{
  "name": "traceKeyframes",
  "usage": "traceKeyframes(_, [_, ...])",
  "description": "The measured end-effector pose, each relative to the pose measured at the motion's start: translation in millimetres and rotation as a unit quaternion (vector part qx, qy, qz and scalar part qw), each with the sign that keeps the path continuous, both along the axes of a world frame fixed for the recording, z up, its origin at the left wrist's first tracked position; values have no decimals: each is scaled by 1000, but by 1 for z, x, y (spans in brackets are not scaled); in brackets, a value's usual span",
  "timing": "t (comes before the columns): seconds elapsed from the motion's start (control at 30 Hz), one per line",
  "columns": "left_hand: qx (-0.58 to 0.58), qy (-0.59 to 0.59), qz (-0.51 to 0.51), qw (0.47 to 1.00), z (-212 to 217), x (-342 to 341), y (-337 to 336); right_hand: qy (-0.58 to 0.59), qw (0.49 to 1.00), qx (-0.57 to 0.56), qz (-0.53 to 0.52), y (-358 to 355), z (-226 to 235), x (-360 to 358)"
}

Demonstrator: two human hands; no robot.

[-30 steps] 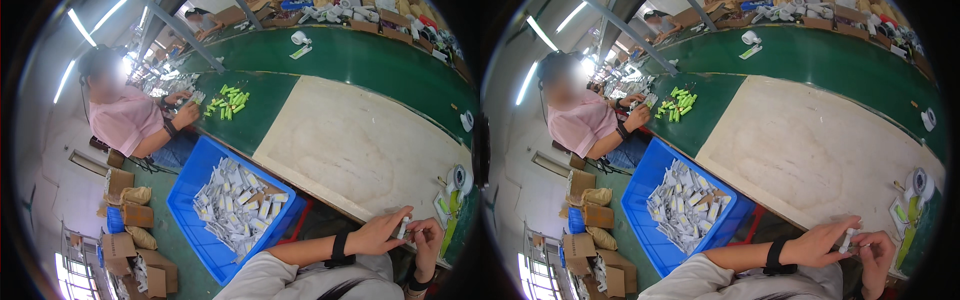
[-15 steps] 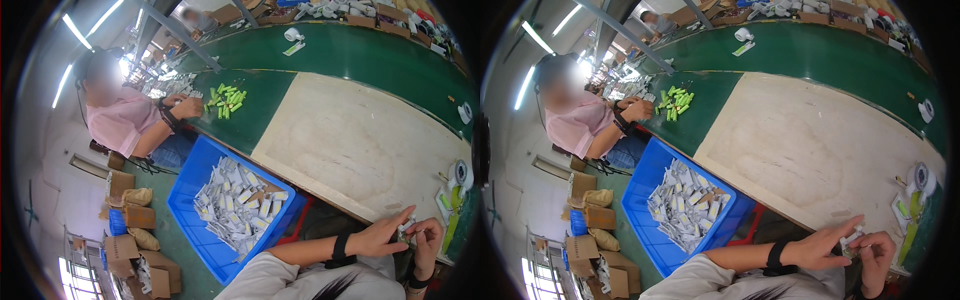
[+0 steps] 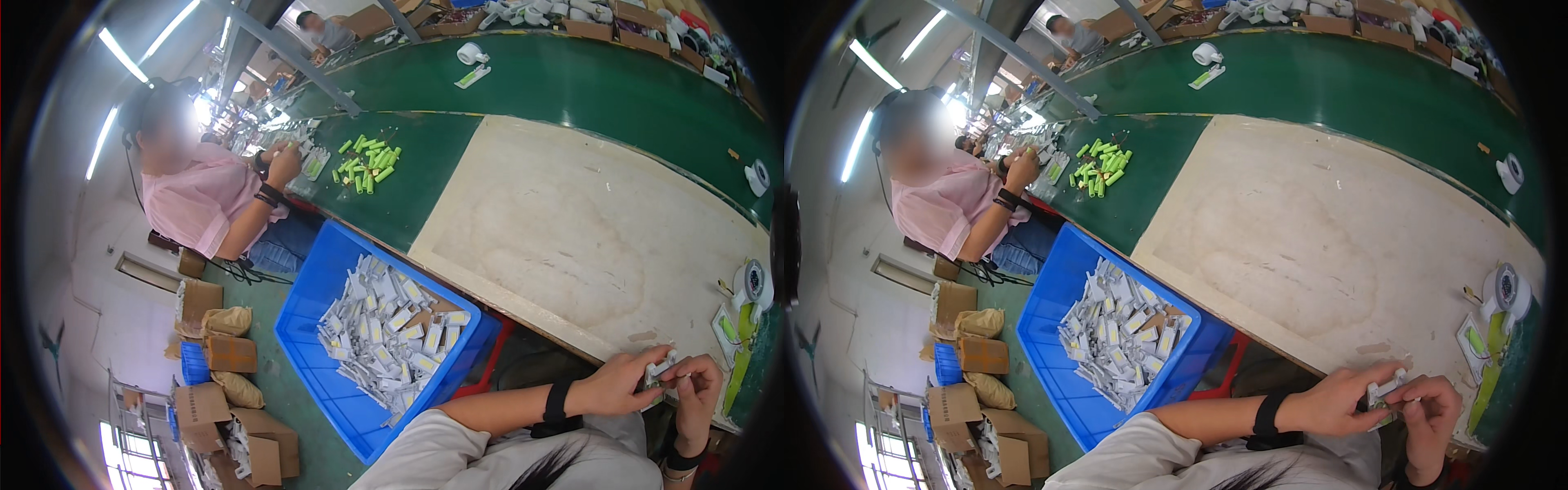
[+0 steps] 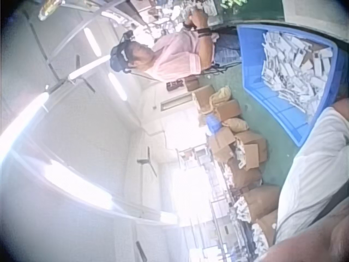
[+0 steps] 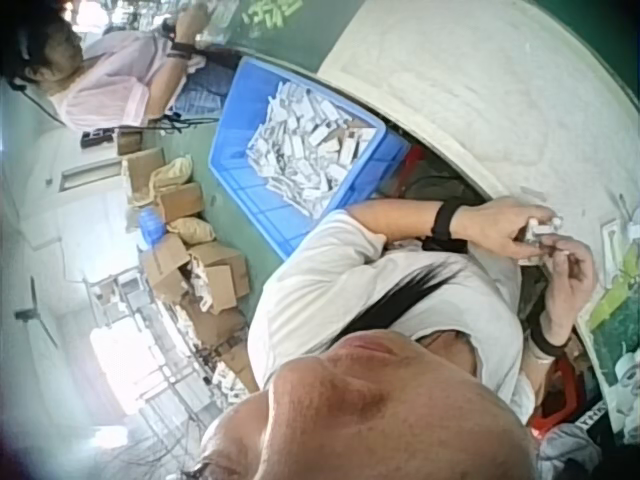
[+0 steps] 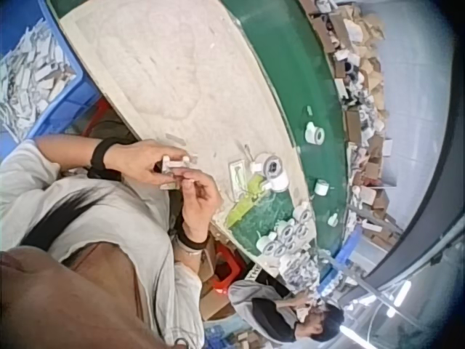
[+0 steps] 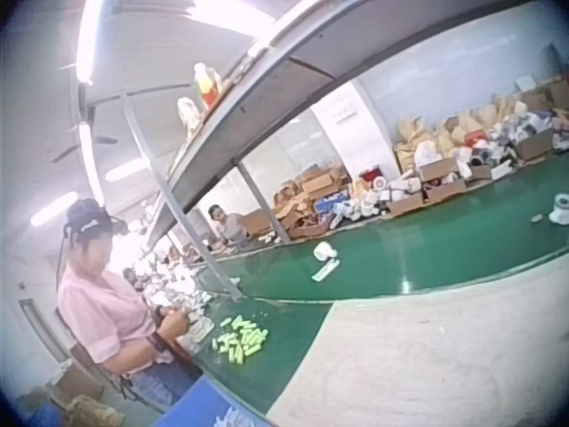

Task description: Assembling electronic components into plastic housings on a factory assembly line.

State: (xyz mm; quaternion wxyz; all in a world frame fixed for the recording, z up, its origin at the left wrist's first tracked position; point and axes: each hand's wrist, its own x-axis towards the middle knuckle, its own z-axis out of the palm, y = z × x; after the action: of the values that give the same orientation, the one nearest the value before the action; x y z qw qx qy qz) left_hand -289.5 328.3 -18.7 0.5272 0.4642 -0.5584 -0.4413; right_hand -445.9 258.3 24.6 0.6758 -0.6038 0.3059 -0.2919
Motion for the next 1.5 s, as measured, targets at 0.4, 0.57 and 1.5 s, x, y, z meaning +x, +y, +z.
traceKeyframes(0.4, [-33,-3,-22,999,-2,-2,-5,-19,1000,5,-5,-5,-9,-5])
traceKeyframes(0.57, [7,-2,0,1000,-5,-5,-7,-28,999,10,-14,-8,-15,-6])
traceKeyframes(1.5, [-223,-512,92,824,4,47,-416,-129,960,234,86,-48,-28,-63])
